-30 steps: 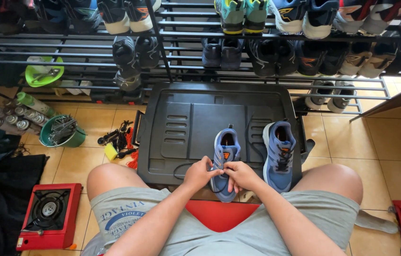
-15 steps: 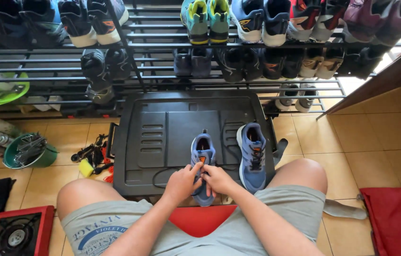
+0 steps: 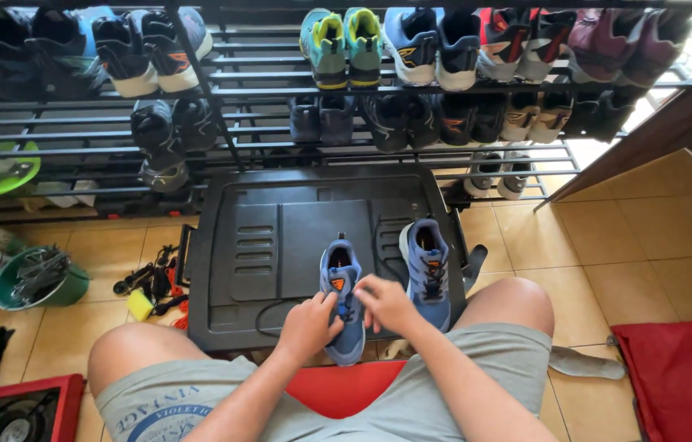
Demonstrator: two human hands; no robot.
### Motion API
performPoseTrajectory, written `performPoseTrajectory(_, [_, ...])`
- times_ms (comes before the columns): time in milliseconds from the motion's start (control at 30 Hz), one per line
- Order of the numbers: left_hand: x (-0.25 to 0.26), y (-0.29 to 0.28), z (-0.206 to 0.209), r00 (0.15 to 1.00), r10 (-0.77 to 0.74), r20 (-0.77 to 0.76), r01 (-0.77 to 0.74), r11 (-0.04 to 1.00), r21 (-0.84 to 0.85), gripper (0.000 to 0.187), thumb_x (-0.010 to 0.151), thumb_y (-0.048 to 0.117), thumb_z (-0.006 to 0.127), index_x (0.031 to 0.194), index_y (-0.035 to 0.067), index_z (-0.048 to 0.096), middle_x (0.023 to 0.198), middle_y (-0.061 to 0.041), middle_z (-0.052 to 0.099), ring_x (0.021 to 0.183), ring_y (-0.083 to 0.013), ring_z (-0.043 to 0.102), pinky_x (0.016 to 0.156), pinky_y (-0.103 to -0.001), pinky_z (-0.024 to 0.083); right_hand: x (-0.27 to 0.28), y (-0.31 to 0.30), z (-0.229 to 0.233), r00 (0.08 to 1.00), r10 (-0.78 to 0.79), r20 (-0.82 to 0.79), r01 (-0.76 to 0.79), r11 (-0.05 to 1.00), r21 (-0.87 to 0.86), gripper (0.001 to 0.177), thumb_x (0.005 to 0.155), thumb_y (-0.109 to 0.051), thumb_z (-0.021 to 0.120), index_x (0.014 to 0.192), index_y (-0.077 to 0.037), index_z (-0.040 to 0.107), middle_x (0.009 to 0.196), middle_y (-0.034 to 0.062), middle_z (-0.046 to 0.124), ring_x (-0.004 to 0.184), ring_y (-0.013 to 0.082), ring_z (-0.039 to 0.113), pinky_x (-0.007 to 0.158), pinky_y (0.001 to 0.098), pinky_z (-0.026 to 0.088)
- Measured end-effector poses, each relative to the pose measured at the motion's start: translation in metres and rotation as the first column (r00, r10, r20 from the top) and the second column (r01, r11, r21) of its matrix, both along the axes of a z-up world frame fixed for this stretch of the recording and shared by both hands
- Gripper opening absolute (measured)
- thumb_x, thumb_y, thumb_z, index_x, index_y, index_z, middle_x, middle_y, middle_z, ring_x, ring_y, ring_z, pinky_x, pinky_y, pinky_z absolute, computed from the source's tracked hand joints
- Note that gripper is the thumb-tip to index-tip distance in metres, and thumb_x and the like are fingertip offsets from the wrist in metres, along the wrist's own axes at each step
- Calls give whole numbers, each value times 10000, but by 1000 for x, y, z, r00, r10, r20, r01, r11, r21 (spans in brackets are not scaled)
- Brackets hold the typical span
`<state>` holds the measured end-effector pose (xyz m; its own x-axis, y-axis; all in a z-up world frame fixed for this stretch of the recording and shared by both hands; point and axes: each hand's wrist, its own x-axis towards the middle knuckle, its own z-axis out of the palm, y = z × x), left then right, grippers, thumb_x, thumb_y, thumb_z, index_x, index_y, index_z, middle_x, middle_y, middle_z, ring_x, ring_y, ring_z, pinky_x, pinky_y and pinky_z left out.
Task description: The person is lacing up a pair of blue sneakers and tying the shoelaces while sitting in front of a shoe rack.
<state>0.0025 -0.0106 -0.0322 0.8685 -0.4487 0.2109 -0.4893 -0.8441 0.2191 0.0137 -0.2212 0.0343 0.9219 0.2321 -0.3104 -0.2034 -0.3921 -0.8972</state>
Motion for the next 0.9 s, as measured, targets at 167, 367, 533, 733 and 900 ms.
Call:
performPoseTrajectory(167, [1, 5, 8, 990, -18, -142, 13, 999, -35, 224, 808, 264, 606, 1015, 204, 543, 832, -48, 580, 721, -333, 706, 616, -422, 587, -16, 21, -3, 973, 229, -34, -231, 971, -67, 287, 1010, -158, 514, 1263, -81, 627, 525, 135, 678, 409, 208, 663, 455, 267, 553])
performPoseTrajectory(367, [-3, 11, 8, 987, -10, -162, 17, 999, 38, 184, 848, 239, 579, 1014, 208, 506, 844, -34, 594, 756, -302, 717, 633, -394, 593, -12, 28, -27, 939, 333, -91, -342, 931, -126, 295, 1031, -186, 454, 1286, -137, 594, 526, 85, 686, 415, 181, 670, 431, 249, 541])
performPoseTrajectory(533, [-6, 4, 31, 987, -18, -159, 19, 1000, 4, 250, 868, 225, 572, 1106, 220, 495, 865, -42, 630, 774, -300, 721, 649, -408, 600, -12, 30, -28, 950, 272, -154, -281, 959, -39, 256, 1025, -199, 514, 1250, -168, 632, 531, 110, 689, 398, 176, 664, 348, 233, 500])
performPoseTrajectory(733, [3, 6, -17, 999, 9, 34, -14, 985, 171, 276, 823, 246, 634, 1086, 245, 550, 814, 16, 609, 686, -241, 708, 562, -346, 587, -15, 33, -25, 962, 130, -241, -111, 990, 89, 219, 1009, -182, 567, 1183, -112, 679, 546, 177, 683, 385, 198, 656, 324, 217, 481])
performPoseTrajectory(900, [4, 5, -11, 999, -17, 31, 13, 991, 134, 243, 821, 185, 659, 1046, 242, 586, 861, -18, 628, 696, -282, 704, 570, -378, 586, -13, 36, -46, 983, 60, -173, -44, 995, 94, 185, 1035, -167, 516, 1140, -101, 653, 534, 185, 683, 363, 194, 648, 316, 238, 482])
